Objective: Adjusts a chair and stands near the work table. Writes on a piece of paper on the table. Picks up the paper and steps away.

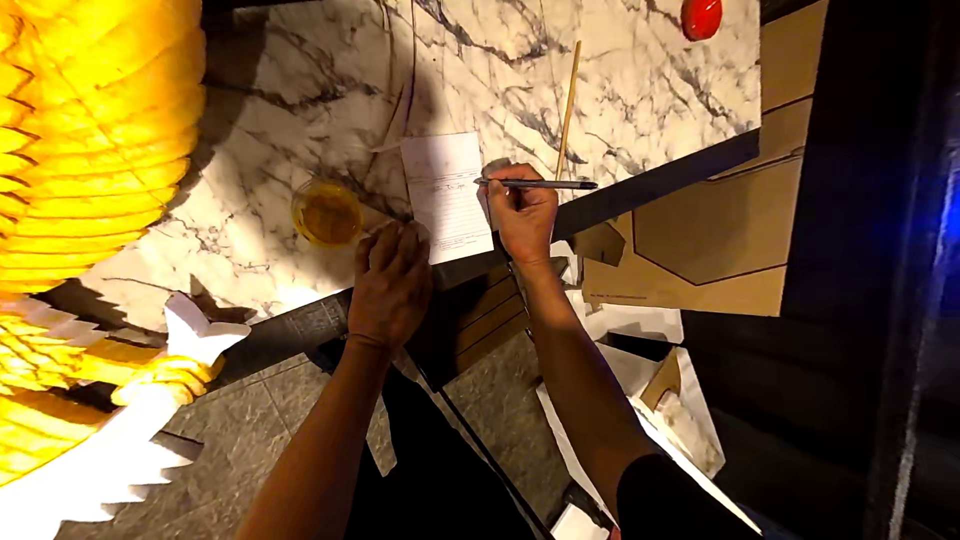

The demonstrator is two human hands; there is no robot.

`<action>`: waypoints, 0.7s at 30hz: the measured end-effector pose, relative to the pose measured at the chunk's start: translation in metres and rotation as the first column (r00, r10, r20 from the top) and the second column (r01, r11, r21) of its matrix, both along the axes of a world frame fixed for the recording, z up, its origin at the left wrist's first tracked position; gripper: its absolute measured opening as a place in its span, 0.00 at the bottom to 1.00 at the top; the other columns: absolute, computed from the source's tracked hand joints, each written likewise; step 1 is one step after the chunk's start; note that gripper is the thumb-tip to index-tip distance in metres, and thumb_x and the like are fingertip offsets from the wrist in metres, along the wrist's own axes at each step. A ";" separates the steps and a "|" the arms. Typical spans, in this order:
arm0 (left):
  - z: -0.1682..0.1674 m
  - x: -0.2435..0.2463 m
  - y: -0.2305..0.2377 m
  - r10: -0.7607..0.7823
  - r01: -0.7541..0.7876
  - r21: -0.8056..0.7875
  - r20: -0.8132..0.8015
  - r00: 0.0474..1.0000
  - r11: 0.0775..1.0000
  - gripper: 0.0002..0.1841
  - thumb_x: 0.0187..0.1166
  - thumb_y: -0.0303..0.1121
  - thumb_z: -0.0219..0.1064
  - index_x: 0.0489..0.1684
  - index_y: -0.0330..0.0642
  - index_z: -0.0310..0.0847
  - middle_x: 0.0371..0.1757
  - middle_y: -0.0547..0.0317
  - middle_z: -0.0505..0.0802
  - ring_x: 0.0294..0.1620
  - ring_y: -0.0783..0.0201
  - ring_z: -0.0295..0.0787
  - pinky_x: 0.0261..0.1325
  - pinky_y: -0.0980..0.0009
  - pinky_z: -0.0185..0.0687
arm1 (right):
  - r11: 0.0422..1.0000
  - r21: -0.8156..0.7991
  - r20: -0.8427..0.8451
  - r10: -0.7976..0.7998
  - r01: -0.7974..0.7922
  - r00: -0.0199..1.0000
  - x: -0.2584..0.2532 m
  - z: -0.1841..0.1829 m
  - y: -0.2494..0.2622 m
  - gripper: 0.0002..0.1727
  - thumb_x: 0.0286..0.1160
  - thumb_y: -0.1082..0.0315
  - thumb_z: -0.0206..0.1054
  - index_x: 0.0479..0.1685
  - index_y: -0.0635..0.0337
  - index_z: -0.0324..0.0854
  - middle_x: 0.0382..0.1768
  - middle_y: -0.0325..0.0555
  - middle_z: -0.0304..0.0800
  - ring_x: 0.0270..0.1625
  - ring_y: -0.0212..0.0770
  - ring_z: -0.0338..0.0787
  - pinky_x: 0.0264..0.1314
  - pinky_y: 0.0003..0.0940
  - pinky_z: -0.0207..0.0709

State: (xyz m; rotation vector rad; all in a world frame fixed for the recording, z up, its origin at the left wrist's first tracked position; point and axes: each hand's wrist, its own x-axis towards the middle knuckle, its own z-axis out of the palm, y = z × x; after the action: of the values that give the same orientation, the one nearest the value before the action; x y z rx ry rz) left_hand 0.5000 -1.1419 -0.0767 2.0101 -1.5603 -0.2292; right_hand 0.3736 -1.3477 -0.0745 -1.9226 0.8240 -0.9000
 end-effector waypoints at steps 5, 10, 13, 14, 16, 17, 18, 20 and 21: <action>-0.001 0.000 0.000 0.004 -0.004 -0.009 -0.003 1.000 1.000 0.20 0.86 0.39 0.57 0.67 0.44 0.89 0.80 0.49 0.83 0.85 0.43 0.70 0.85 0.42 0.56 | 1.000 -0.004 -0.007 -0.003 0.003 1.000 0.000 0.001 0.001 0.07 0.72 0.76 0.70 0.45 0.68 0.88 0.38 0.45 0.92 0.34 0.28 0.85 0.34 0.23 0.78; -0.001 0.000 0.000 0.005 -0.004 -0.016 0.011 1.000 1.000 0.20 0.86 0.39 0.56 0.66 0.43 0.88 0.79 0.49 0.83 0.84 0.43 0.71 0.84 0.42 0.57 | 1.000 -0.001 0.014 -0.001 0.001 1.000 0.000 0.001 0.001 0.06 0.71 0.77 0.70 0.43 0.68 0.88 0.38 0.45 0.92 0.35 0.28 0.86 0.36 0.24 0.80; -0.001 0.000 0.000 0.011 -0.011 -0.022 0.009 1.000 1.000 0.20 0.86 0.39 0.57 0.66 0.43 0.89 0.79 0.50 0.84 0.85 0.44 0.71 0.85 0.42 0.57 | 1.000 0.000 0.022 -0.016 0.016 1.000 0.001 0.001 0.001 0.07 0.71 0.77 0.69 0.44 0.68 0.88 0.38 0.44 0.92 0.31 0.26 0.84 0.31 0.22 0.77; -0.001 0.000 0.000 0.012 -0.012 -0.020 0.009 1.000 1.000 0.20 0.87 0.39 0.56 0.66 0.43 0.89 0.79 0.50 0.84 0.85 0.44 0.71 0.85 0.42 0.57 | 1.000 -0.002 0.018 -0.019 0.019 1.000 0.001 0.001 0.001 0.06 0.72 0.77 0.69 0.44 0.68 0.88 0.38 0.44 0.92 0.30 0.25 0.82 0.30 0.21 0.75; 0.000 0.000 0.000 0.012 -0.012 -0.019 0.008 1.000 1.000 0.20 0.86 0.39 0.56 0.67 0.43 0.88 0.79 0.50 0.84 0.85 0.44 0.71 0.85 0.42 0.57 | 1.000 -0.006 0.017 -0.024 0.024 1.000 0.001 0.001 0.002 0.06 0.71 0.78 0.70 0.44 0.68 0.88 0.38 0.44 0.92 0.31 0.26 0.83 0.31 0.21 0.76; 0.000 0.000 0.000 0.009 -0.009 -0.020 0.006 1.000 1.000 0.20 0.86 0.38 0.56 0.67 0.43 0.88 0.79 0.50 0.84 0.85 0.44 0.71 0.85 0.42 0.57 | 1.000 -0.011 0.012 -0.027 0.027 1.000 0.001 0.001 0.001 0.06 0.71 0.78 0.70 0.44 0.68 0.88 0.37 0.43 0.92 0.32 0.26 0.84 0.33 0.22 0.77; 0.000 0.000 0.000 0.006 -0.006 -0.024 0.002 1.000 1.000 0.20 0.86 0.38 0.57 0.67 0.42 0.88 0.79 0.49 0.84 0.84 0.43 0.71 0.85 0.41 0.57 | 1.000 -0.015 0.011 -0.027 0.027 1.000 0.001 0.000 0.001 0.06 0.70 0.78 0.70 0.44 0.68 0.88 0.37 0.43 0.91 0.33 0.26 0.84 0.34 0.22 0.78; 0.000 0.000 0.000 0.004 -0.004 -0.022 0.000 1.000 1.000 0.20 0.86 0.38 0.57 0.66 0.42 0.89 0.79 0.49 0.84 0.85 0.43 0.71 0.85 0.41 0.57 | 0.999 -0.018 0.013 -0.027 0.027 1.000 0.001 0.000 0.001 0.06 0.70 0.78 0.70 0.43 0.68 0.88 0.36 0.43 0.91 0.33 0.26 0.84 0.34 0.22 0.77; -0.001 0.000 0.000 0.003 -0.003 -0.014 0.000 1.000 1.000 0.20 0.86 0.38 0.57 0.66 0.42 0.89 0.79 0.49 0.84 0.84 0.43 0.71 0.85 0.41 0.56 | 0.999 -0.017 0.008 -0.029 0.029 1.000 0.001 0.000 0.001 0.06 0.70 0.78 0.70 0.43 0.68 0.88 0.36 0.43 0.91 0.32 0.26 0.84 0.33 0.22 0.77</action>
State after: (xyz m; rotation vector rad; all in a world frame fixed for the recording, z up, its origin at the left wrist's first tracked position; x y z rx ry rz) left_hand 0.5003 -1.1418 -0.0772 2.0011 -1.5552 -0.2159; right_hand 0.3745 -1.3465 -0.0744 -1.9248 0.8443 -0.9342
